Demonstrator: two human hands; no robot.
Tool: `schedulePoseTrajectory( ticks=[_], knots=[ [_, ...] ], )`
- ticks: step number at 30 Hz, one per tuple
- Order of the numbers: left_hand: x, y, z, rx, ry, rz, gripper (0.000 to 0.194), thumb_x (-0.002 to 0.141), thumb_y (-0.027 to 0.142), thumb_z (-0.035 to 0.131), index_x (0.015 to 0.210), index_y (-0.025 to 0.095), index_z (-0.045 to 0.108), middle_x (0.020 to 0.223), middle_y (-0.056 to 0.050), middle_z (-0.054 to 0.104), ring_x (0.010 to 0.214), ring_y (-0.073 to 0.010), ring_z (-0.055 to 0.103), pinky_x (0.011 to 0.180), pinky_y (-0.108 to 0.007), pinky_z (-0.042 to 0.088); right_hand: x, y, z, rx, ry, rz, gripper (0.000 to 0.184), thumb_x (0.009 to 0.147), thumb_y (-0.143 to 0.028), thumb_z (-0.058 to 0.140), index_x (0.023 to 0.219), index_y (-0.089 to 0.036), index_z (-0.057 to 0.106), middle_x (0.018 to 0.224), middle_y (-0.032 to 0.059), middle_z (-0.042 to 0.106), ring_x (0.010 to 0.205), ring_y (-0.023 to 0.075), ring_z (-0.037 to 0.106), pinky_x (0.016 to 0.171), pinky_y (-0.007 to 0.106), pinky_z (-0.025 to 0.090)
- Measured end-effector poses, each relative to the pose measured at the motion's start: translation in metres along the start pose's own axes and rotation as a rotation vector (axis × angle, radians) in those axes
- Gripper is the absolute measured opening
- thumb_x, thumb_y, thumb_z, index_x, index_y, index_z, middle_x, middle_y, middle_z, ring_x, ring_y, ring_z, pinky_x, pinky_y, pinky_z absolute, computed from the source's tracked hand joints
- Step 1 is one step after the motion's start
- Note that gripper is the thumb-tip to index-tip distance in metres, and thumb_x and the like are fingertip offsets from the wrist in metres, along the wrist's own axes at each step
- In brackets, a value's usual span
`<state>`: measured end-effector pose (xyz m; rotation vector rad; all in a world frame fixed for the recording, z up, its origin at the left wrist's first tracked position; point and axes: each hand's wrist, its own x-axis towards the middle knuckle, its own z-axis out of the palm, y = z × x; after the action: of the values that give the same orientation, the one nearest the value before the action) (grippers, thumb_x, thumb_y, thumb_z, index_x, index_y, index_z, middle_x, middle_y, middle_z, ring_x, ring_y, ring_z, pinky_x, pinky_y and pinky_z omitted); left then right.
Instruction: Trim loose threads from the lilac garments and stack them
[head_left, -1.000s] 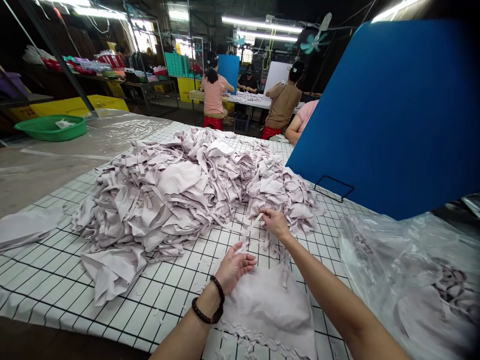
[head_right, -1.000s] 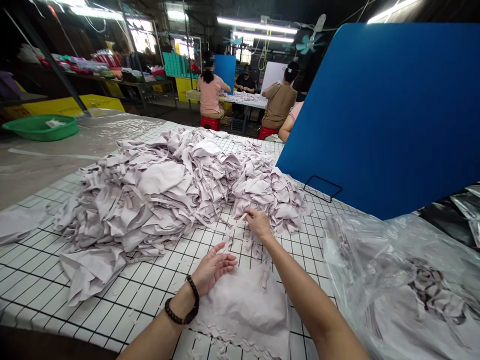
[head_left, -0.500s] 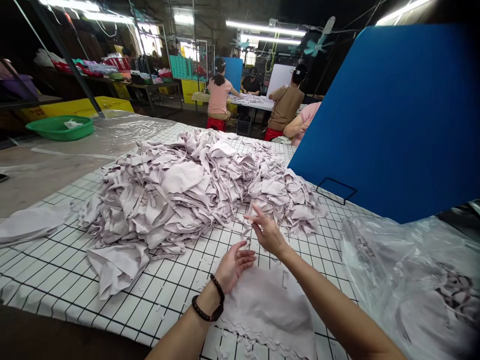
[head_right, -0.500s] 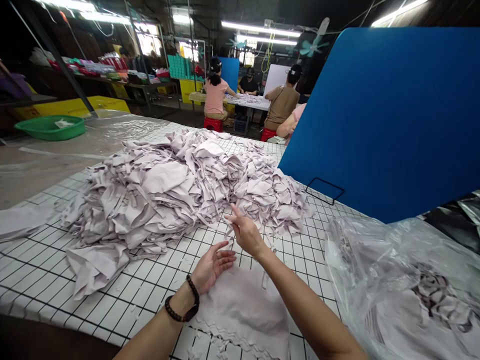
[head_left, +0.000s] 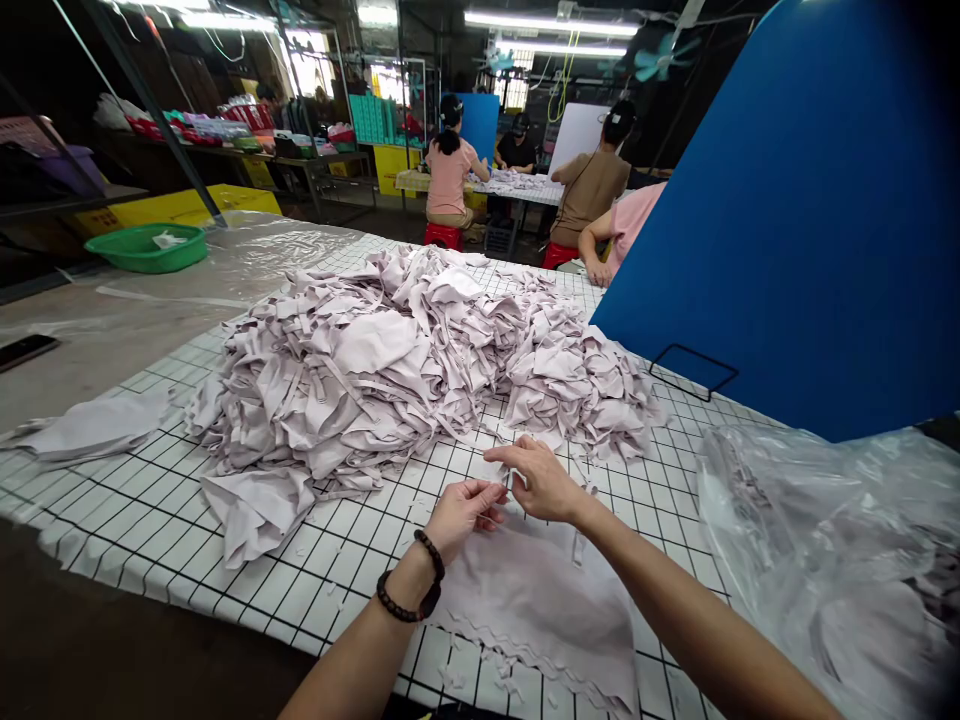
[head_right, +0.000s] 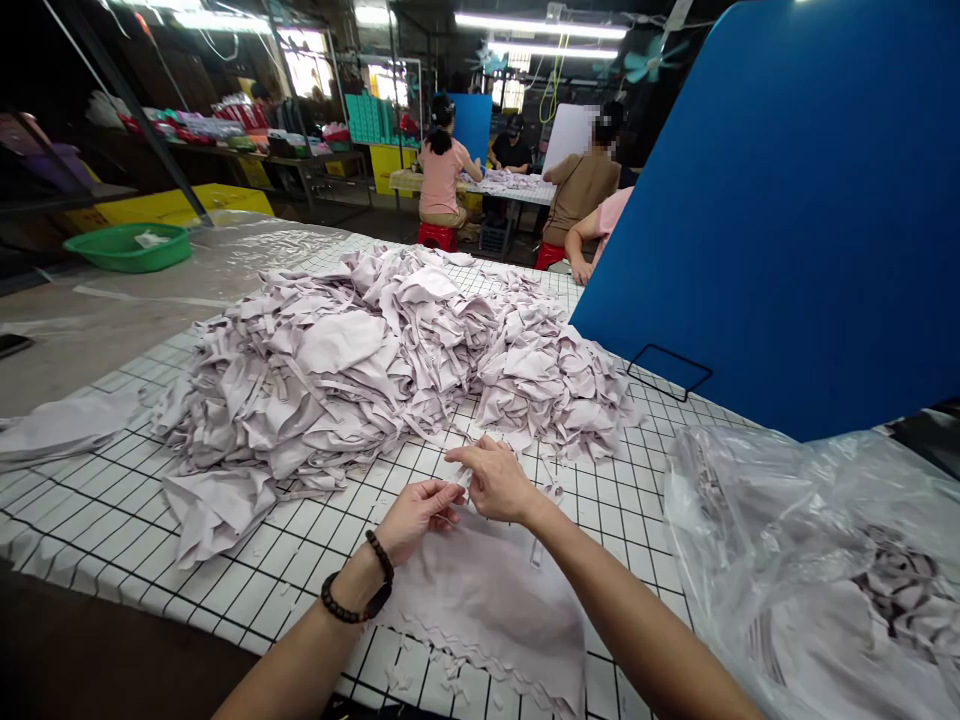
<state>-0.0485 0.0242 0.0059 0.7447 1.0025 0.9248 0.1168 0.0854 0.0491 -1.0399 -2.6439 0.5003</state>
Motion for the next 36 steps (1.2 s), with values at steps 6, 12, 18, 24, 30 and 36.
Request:
schedulePoseTrajectory(
  ticks=[6, 12, 18, 24, 30, 36],
  knots=[
    [-0.014, -0.005, 0.0, 0.389, -0.064, -0.036, 0.046, 0.076, 0.057, 0.056, 0.085, 0.012, 0.064, 0.056, -0.001, 0.059, 0.043, -0.0092, 0.051, 0.042, -0.02, 0.039, -0.006, -0.01, -0.019, 0.518, -0.43, 0.073, 0.036, 0.084, -0.041, 0.054, 0.112, -0.021, 0.062, 0.103, 0.0059, 0.066, 0.088, 0.0186, 0.059, 0.074, 0.028, 0.043],
    [-0.028, -0.011, 0.0, 0.68, -0.025, -0.03, 0.047, 0.084, 0.057, 0.042, 0.084, 0.015, 0.063, 0.063, -0.002, 0.061, 0.046, -0.0104, 0.052, 0.046, -0.022, 0.04, -0.008, 0.005, 0.0, 0.604, -0.474, 0.192, 0.029, 0.074, -0.042, 0.066, 0.086, -0.016, 0.069, 0.079, 0.0029, 0.067, 0.073, 0.0151, 0.058, 0.061, 0.022, 0.04],
    [-0.031, -0.011, -0.005, 1.148, 0.154, 0.243, 0.032, 0.077, 0.043, 0.062, 0.101, 0.023, 0.06, 0.098, -0.003, 0.057, 0.09, -0.0185, 0.056, 0.077, -0.028, 0.043, -0.013, 0.01, 0.012, 0.378, -0.333, 0.199, 0.011, 0.075, -0.022, 0.058, 0.078, -0.015, 0.066, 0.08, 0.0044, 0.065, 0.069, 0.0139, 0.056, 0.059, 0.022, 0.039],
    [-0.026, -0.015, 0.005, 1.339, 0.126, 0.165, 0.028, 0.076, 0.044, 0.063, 0.1, 0.028, 0.061, 0.099, -0.002, 0.051, 0.094, -0.019, 0.053, 0.077, -0.028, 0.041, -0.023, 0.004, 0.018, 0.211, -0.408, 0.139, 0.015, 0.074, -0.015, 0.053, 0.081, -0.015, 0.066, 0.084, 0.0067, 0.063, 0.076, 0.0168, 0.057, 0.065, 0.024, 0.04],
    [-0.02, -0.015, 0.008, 1.354, 0.122, 0.118, 0.023, 0.076, 0.043, 0.064, 0.096, 0.031, 0.064, 0.097, -0.002, 0.052, 0.092, -0.0192, 0.054, 0.075, -0.029, 0.041, -0.024, 0.003, 0.023, 0.129, -0.448, 0.122, 0.016, 0.075, -0.012, 0.05, 0.083, -0.014, 0.065, 0.088, 0.0083, 0.061, 0.075, 0.0166, 0.056, 0.066, 0.023, 0.04],
    [-0.017, -0.017, 0.007, 1.355, 0.124, 0.106, 0.021, 0.077, 0.044, 0.061, 0.09, 0.028, 0.067, 0.097, -0.003, 0.054, 0.095, -0.0206, 0.054, 0.076, -0.029, 0.041, -0.024, 0.004, 0.019, 0.158, -0.488, 0.078, 0.015, 0.074, -0.012, 0.05, 0.08, -0.014, 0.063, 0.086, 0.0072, 0.061, 0.074, 0.0157, 0.056, 0.064, 0.023, 0.04]
  ],
)
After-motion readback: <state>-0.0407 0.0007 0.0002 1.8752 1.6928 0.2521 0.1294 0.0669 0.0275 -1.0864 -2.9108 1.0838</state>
